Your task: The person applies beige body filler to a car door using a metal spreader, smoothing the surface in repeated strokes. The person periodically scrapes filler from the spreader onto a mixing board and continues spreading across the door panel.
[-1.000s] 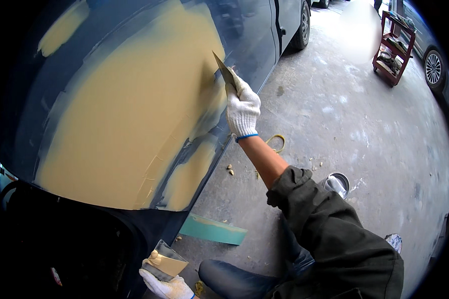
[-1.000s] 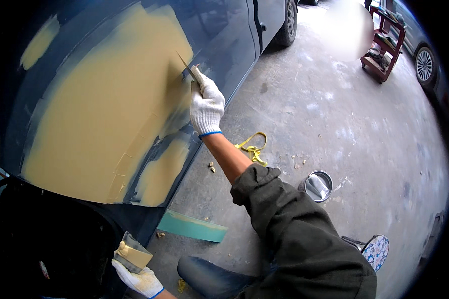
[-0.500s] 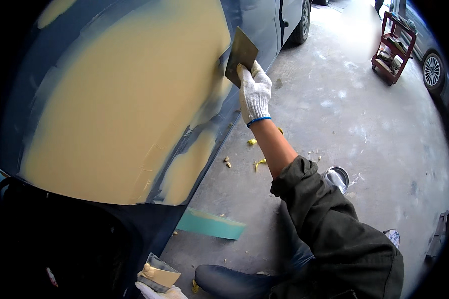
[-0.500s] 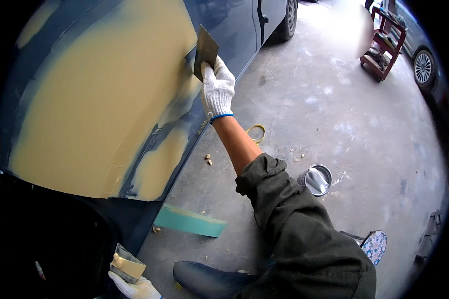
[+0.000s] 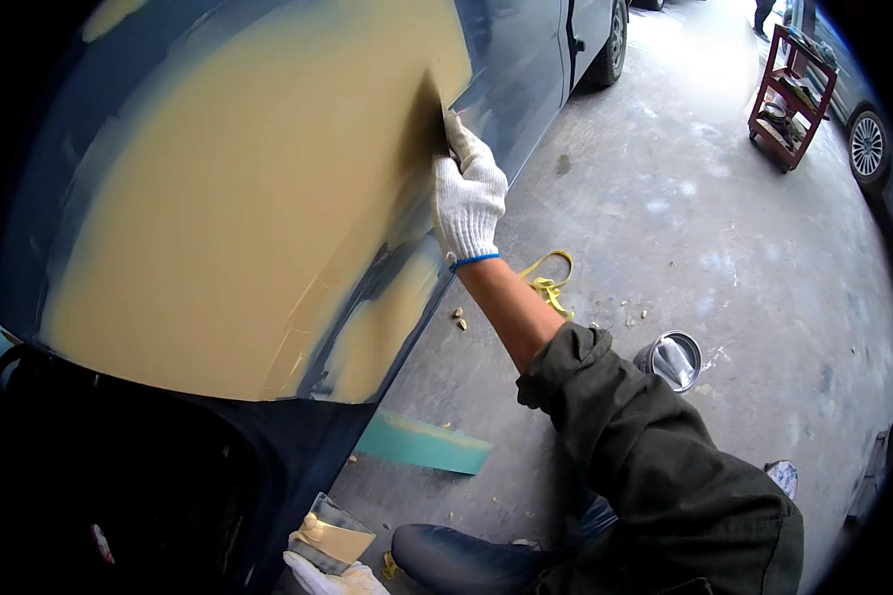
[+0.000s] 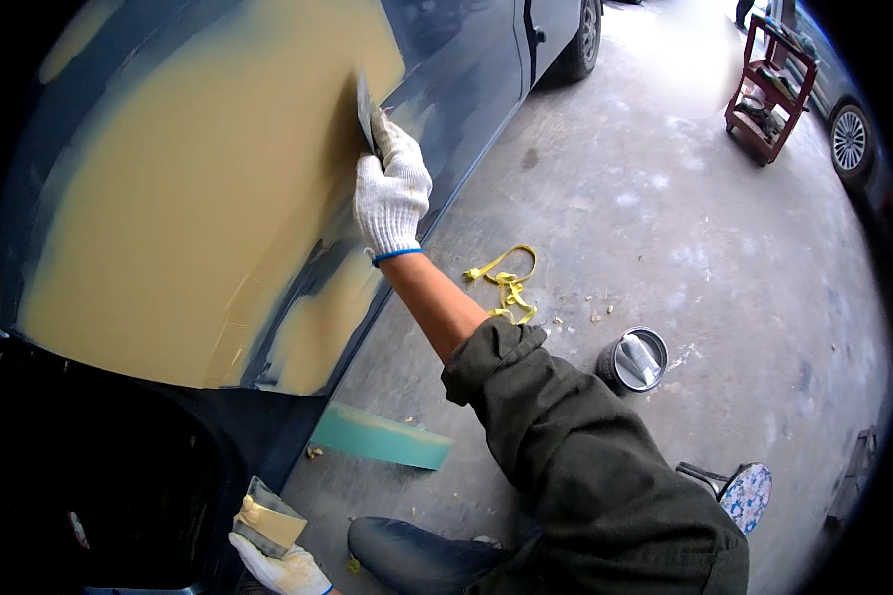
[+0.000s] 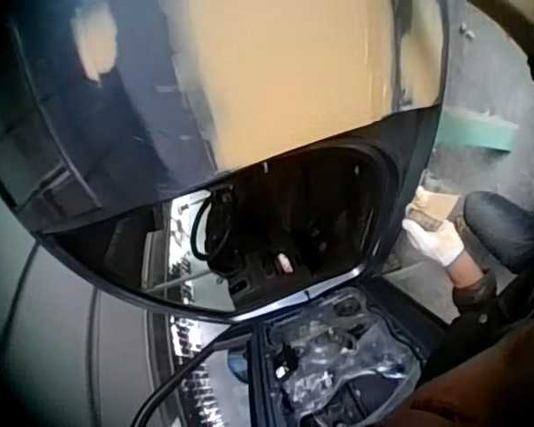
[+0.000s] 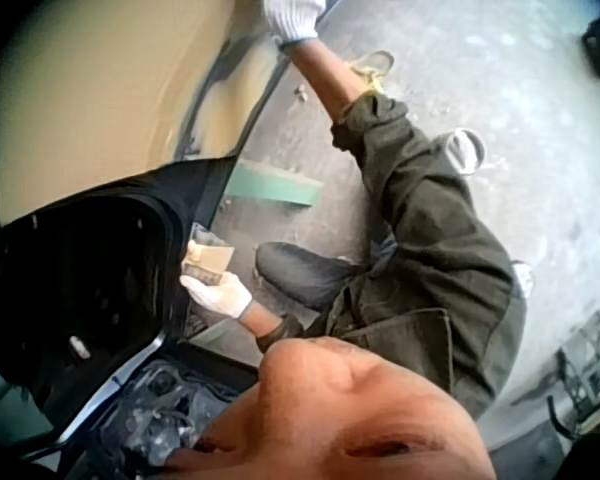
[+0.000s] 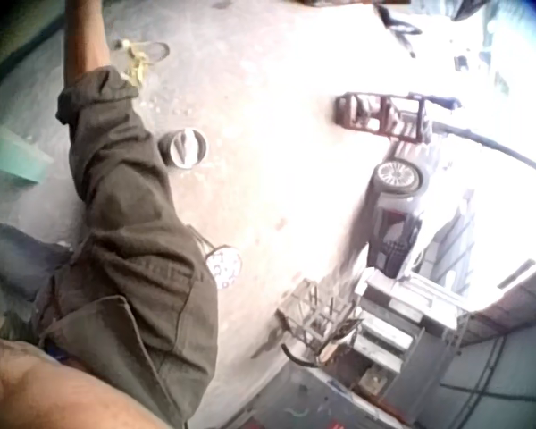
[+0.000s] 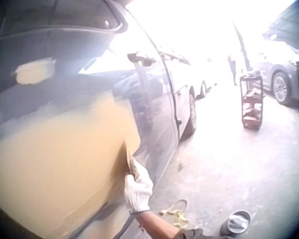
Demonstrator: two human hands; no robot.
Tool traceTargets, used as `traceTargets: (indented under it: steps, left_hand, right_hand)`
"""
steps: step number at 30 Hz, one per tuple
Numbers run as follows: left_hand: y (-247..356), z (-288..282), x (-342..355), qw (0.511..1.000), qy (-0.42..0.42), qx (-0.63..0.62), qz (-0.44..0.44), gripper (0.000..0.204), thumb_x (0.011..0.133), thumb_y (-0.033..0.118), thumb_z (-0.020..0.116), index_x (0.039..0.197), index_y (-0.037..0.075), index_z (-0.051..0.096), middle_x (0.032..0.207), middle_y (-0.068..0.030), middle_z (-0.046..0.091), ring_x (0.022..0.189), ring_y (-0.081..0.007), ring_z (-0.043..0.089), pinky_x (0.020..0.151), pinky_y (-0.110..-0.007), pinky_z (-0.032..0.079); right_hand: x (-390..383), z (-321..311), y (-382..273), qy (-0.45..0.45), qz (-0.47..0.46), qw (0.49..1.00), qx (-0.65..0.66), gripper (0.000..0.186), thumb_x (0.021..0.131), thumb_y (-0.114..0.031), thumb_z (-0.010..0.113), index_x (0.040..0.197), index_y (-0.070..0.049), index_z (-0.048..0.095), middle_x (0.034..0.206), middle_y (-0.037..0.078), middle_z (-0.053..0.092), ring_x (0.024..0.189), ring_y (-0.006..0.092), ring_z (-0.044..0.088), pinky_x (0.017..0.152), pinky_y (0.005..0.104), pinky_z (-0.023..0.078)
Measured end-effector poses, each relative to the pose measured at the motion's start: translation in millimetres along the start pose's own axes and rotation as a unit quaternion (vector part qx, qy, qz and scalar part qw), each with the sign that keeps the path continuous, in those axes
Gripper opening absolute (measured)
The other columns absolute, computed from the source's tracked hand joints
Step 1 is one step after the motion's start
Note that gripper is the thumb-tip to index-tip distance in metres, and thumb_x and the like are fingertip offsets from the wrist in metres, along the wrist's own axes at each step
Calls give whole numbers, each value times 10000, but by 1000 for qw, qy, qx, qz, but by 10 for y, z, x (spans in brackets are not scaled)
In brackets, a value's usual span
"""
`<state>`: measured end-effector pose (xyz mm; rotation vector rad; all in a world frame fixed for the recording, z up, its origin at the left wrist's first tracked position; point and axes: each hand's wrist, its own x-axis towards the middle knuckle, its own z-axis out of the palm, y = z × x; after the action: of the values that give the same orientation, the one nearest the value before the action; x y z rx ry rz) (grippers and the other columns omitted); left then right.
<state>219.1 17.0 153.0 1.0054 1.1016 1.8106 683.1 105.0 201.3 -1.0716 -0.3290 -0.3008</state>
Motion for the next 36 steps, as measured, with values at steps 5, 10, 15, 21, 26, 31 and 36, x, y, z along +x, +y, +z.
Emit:
traceTargets:
  steps: [5,10,15,21,26,31,36]
  left_hand:
    - [5,17,-60,1000,10,-2,-16,470,923,198,595,1309,-55,511,1131,-252,619,997,-363,647,866,-432,537]
    - [205,199,-168,1000,18,2,-25,475,944,233,559,1322,-48,499,1174,-245,602,1037,-353,636,891,-425,531]
    - [42,-84,-129,999,24,1,-38,484,965,268,523,1335,-41,488,1217,-239,585,1076,-342,625,915,-418,525]
    - [211,96,-159,998,32,10,-54,498,990,310,480,1351,-32,474,1269,-232,564,1124,-330,612,945,-409,518]
    - [301,-4,-150,997,49,18,-49,512,1010,345,444,1364,-25,462,1312,-225,547,1164,-319,600,969,-402,512]
    - [175,-366,-54,996,60,32,-51,529,1031,380,408,1377,-17,450,1355,-219,530,1203,-309,589,994,-394,505]
    - [171,-589,-39,997,39,58,-33,533,1032,390,408,1359,-26,470,1308,-223,554,1175,-310,599,983,-402,508]
  right_hand:
    - [-422,-10,-231,-19,3,999,-43,464,810,4,544,1261,-46,639,1227,157,639,1170,273,611,1033,335,457]
    - [-835,40,-354,-23,1,1000,-5,475,782,55,533,1236,-21,648,1215,171,640,1167,288,607,1039,340,453]
    - [-1230,98,-475,-32,-3,999,23,513,768,82,515,1248,-35,655,1219,175,639,1160,285,603,1042,342,450]
    - [-1705,139,-579,-61,-14,998,7,564,701,78,532,1235,-48,662,1212,165,637,1158,340,581,1033,380,451]
    - [-2065,164,-748,-75,-23,997,8,559,683,136,560,1196,-49,685,1183,160,658,1138,320,612,1003,363,479]
    - [-2392,190,-827,-99,-49,994,23,547,665,154,603,1168,-39,694,1143,144,666,1092,322,614,983,395,467]
    - [-2790,270,-836,-116,-80,989,33,566,642,87,595,1187,-44,670,1175,127,636,1135,329,591,1038,472,433]
